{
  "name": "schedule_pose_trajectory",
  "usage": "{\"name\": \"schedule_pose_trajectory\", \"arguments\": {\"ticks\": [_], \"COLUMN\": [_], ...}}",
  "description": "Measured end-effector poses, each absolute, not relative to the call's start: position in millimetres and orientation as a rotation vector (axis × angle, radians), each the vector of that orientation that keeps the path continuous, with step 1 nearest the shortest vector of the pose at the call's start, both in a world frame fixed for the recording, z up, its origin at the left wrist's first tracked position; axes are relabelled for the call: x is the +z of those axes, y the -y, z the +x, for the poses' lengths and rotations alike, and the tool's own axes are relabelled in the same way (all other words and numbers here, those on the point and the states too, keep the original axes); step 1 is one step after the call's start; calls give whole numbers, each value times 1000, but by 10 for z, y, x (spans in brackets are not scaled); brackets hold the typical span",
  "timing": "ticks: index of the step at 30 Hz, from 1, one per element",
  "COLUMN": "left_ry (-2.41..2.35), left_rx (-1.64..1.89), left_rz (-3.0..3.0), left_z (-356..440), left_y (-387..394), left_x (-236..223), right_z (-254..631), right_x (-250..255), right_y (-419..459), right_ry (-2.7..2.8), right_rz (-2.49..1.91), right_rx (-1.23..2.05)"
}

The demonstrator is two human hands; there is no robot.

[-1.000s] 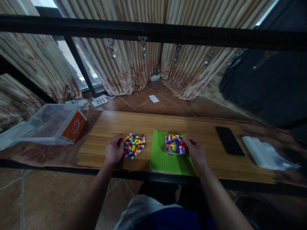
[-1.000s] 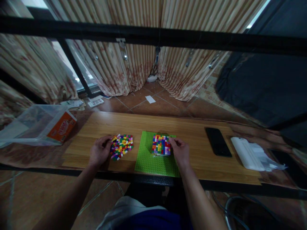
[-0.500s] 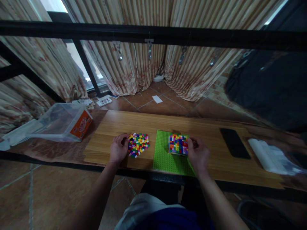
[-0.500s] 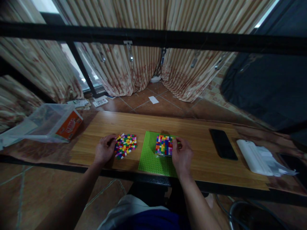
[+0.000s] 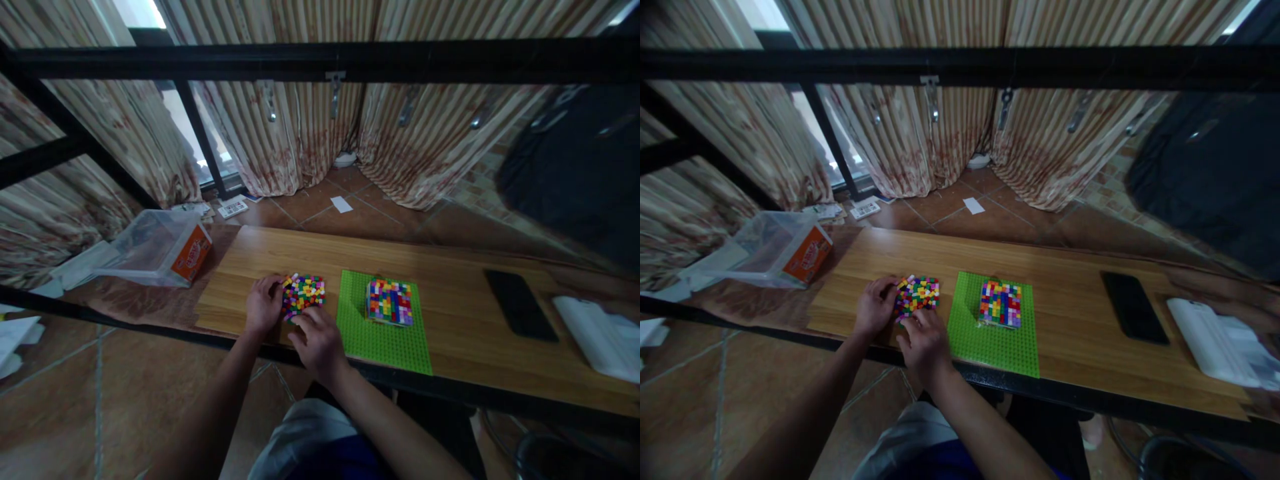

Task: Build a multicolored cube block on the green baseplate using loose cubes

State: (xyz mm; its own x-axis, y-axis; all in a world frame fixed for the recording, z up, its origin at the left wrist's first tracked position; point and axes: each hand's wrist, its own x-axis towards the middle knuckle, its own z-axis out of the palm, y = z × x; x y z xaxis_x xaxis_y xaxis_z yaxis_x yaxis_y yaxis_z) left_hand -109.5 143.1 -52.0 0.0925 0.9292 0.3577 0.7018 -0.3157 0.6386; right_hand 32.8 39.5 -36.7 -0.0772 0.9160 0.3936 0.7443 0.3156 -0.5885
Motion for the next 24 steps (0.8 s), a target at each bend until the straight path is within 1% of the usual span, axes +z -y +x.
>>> {"name": "schedule_pose_trajectory", "arguments": {"ticks": [6,15,21,24], "left_ry": [-1608,-1614,-1609,-1613], "left_rx": [1057,1056,1064,1062], "left_rz": [2067,2056,2057,2054], "left_z": [-1093,-1100,-1103,-1100], "left_y": [-1430,-1429,-1440,-1439], "left_x": [-519,-532,-549,-544], "right_z": [221,487,648,709], "right_x": [-435,-464,-483,-486], "right_y": [-530,-588,-630,-645], "right_ry": [1917,1986,2011,1999], "right_rz": [-1627,-1641,-1628,-1615], "right_rx": [200,49,18,58]}}
